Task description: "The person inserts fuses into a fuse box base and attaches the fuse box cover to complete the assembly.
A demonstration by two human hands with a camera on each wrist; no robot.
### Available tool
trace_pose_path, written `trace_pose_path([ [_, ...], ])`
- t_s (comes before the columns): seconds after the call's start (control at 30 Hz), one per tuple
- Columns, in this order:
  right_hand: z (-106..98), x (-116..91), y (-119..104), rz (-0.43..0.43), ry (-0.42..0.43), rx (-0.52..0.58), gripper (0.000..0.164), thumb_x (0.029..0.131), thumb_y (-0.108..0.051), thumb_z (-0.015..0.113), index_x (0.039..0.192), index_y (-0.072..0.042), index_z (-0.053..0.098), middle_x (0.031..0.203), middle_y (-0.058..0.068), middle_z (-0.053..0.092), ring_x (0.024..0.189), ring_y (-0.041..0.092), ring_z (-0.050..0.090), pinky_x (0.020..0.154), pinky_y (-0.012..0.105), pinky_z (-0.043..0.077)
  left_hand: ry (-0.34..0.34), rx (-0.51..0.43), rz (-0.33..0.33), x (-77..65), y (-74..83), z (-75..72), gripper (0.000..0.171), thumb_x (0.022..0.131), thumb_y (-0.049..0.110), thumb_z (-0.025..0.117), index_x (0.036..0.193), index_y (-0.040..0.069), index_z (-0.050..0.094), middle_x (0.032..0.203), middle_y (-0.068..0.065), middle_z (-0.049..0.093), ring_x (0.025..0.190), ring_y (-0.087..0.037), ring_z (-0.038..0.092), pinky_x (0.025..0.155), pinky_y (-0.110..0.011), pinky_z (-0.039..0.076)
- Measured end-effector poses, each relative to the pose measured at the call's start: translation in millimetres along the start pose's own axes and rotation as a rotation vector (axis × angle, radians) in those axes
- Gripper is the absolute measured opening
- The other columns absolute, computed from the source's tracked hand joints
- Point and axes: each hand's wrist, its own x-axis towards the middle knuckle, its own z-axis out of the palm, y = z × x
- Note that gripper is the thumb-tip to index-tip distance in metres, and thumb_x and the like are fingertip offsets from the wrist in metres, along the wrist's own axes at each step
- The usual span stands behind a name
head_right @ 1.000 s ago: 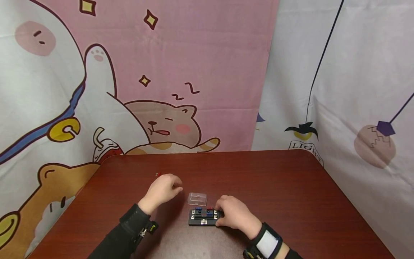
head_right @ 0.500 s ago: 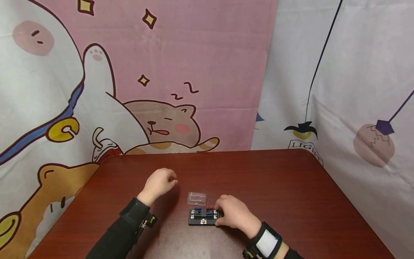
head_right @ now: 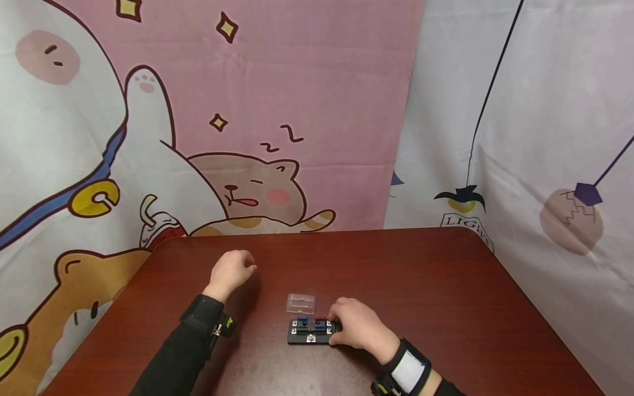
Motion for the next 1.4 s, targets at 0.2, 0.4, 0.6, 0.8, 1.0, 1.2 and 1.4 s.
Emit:
trace_pose_path([
  [0.2,0.9,0.9,0.9,0.002,-0.005,0.012,0.034,0.071,-0.030,0.089,0.095,-0.013,0.072,0.086,-0.008,0.059,0.075,0.006,0.052,0.069,0.033,0.049,0.001,0.007,-0.049,5.7,-9.4,-1.0,0.007,0.085,0.013,0.076,0.087,0.007,0.073,0.085,-0.006,0.069,0.077,-0.026,0.063,0.066,-0.044,0.052],
  [0.4,0.5,1.2,0.9,0.000,-0.007,0.013,0.034,0.071,-0.030,0.089,0.095,-0.013,0.072,0.087,-0.008,0.059,0.076,0.006,0.052,0.069,0.032,0.050,-0.010,0.019,-0.096,14.6,-15.5,-0.8,0.006,0.085,0.013,0.075,0.087,0.007,0.073,0.087,-0.008,0.069,0.080,-0.027,0.064,0.067,-0.046,0.053],
  [0.6,-1.3,-0.1,0.1,0.004,-0.005,0.016,0.033,0.071,-0.029,0.089,0.095,-0.013,0.072,0.087,-0.007,0.059,0.076,0.007,0.053,0.069,0.033,0.050,-0.020,0.019,-0.145,23.4,-21.1,0.6,0.008,0.086,0.014,0.074,0.086,0.007,0.071,0.087,-0.008,0.068,0.079,-0.028,0.063,0.066,-0.047,0.052],
  [0.8,-1.4,-0.5,0.0,0.003,-0.005,0.014,0.034,0.071,-0.029,0.089,0.095,-0.013,0.072,0.087,-0.007,0.059,0.077,0.007,0.053,0.069,0.033,0.050,-0.046,0.029,-0.207,25.9,-27.3,3.0,0.012,0.087,0.016,0.073,0.079,0.008,0.068,0.080,-0.007,0.065,0.073,-0.027,0.061,0.062,-0.046,0.051],
  [1.0,-1.0,-0.6,0.0,-0.003,-0.006,0.009,0.034,0.071,-0.030,0.089,0.096,-0.013,0.072,0.087,-0.008,0.059,0.076,0.006,0.052,0.070,0.033,0.050,-0.066,0.040,-0.244,24.5,-31.4,4.7,0.019,0.087,0.015,0.072,0.070,0.010,0.064,0.074,-0.006,0.062,0.070,-0.025,0.059,0.060,-0.045,0.050],
  [1.2,-1.0,-0.7,-1.0,0.003,-0.007,0.012,0.034,0.071,-0.030,0.089,0.096,-0.013,0.072,0.087,-0.007,0.059,0.077,0.007,0.052,0.070,0.033,0.050,-0.080,0.049,-0.268,25.7,-35.0,6.8,0.018,0.087,0.016,0.074,0.073,0.009,0.065,0.076,-0.007,0.062,0.073,-0.028,0.061,0.063,-0.047,0.051],
  [1.4,-1.1,-0.3,-0.3,-0.003,-0.005,0.014,0.034,0.071,-0.029,0.089,0.095,-0.013,0.072,0.088,-0.007,0.059,0.077,0.007,0.053,0.070,0.033,0.050,-0.085,0.063,-0.275,26.6,-37.6,11.7,0.014,0.086,0.017,0.075,0.080,0.007,0.068,0.081,-0.009,0.064,0.076,-0.030,0.062,0.064,-0.048,0.052],
])
